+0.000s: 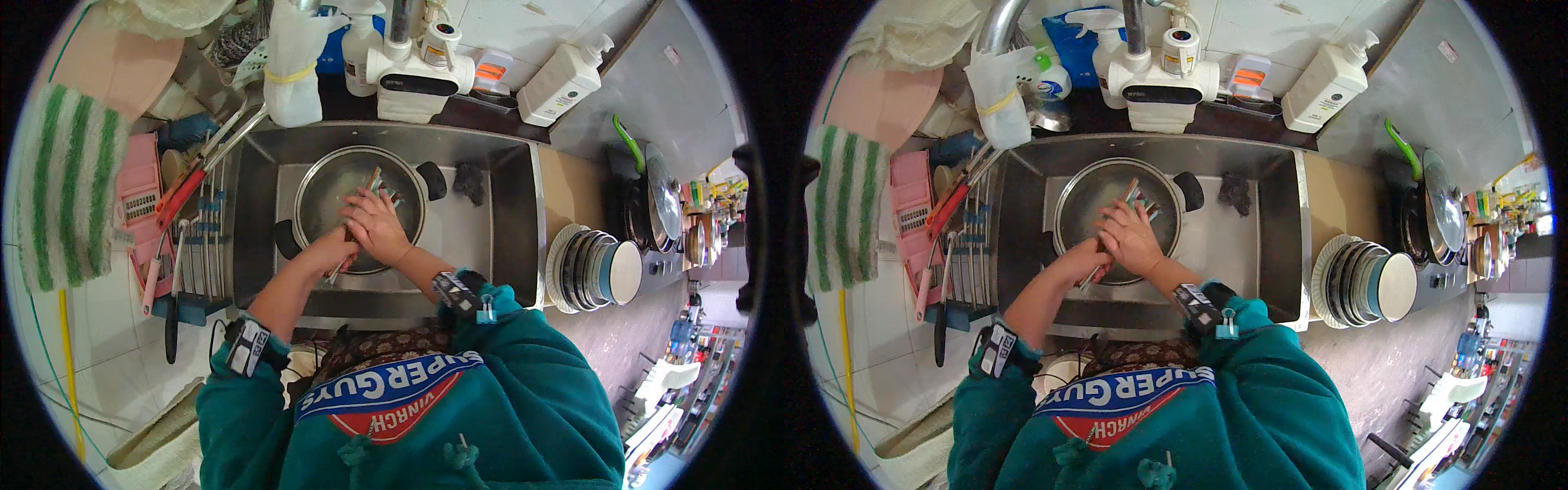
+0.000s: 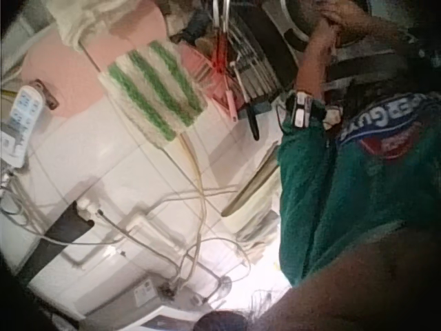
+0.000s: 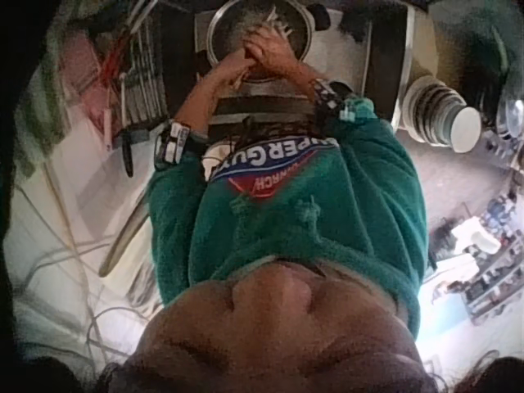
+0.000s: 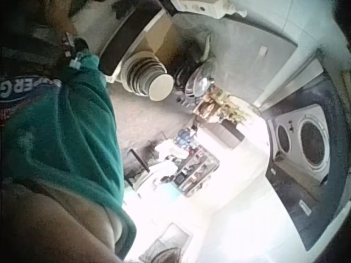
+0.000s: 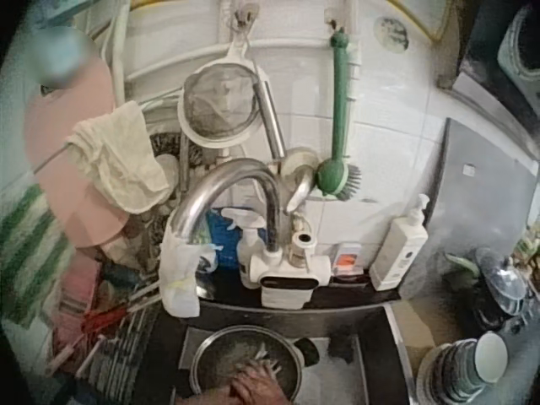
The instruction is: The person washes a bowl, chopsticks, and a plate in the sink using a sponge, then rinses them under running water. They place the cleaned items into a cabinet and return to the sink to continue washing additional dishes.
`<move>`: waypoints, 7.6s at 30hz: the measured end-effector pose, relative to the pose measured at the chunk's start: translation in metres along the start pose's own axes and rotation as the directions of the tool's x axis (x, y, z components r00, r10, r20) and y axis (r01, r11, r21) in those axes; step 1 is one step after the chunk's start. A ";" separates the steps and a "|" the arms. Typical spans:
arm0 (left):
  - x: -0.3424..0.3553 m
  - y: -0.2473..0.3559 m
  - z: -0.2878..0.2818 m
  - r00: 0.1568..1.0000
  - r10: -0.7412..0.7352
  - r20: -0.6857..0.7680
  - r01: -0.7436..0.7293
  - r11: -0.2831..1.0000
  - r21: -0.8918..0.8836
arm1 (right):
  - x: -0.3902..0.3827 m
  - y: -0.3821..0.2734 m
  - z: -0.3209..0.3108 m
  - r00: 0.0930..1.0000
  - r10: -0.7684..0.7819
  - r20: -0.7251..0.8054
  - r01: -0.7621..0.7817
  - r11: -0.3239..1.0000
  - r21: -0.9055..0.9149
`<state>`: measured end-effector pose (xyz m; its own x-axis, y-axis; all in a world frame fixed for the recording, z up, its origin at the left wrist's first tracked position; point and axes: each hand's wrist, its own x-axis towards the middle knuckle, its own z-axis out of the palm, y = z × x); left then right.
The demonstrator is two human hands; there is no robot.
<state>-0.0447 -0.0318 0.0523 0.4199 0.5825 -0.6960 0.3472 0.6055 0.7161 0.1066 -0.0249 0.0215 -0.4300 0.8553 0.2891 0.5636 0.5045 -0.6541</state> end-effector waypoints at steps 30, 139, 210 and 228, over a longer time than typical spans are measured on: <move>-0.071 -0.025 0.005 0.910 0.277 -0.309 0.182 0.401 0.898 | 0.018 0.011 -0.006 0.892 0.143 0.430 0.071 0.893 -0.444; 0.055 -0.054 0.029 0.976 -0.081 -0.200 -0.158 0.362 -0.919 | 0.019 0.097 0.060 0.873 0.194 0.447 -0.055 0.951 -0.304; 0.046 -0.051 0.026 0.981 -0.060 -0.187 -0.161 0.294 -0.942 | 0.017 0.083 0.045 0.801 0.338 0.494 -0.165 0.918 -0.360; -0.006 -0.037 0.027 0.986 0.075 -0.150 -0.148 0.814 -0.562 | 0.034 0.059 0.043 0.989 0.110 -0.097 -0.101 0.990 0.098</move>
<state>-0.0375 -0.0722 0.0312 0.3140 0.7013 -0.6400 -0.2508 0.7114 0.6565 0.0947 0.0291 -0.0368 -0.2945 0.9131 0.2820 0.5319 0.4017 -0.7454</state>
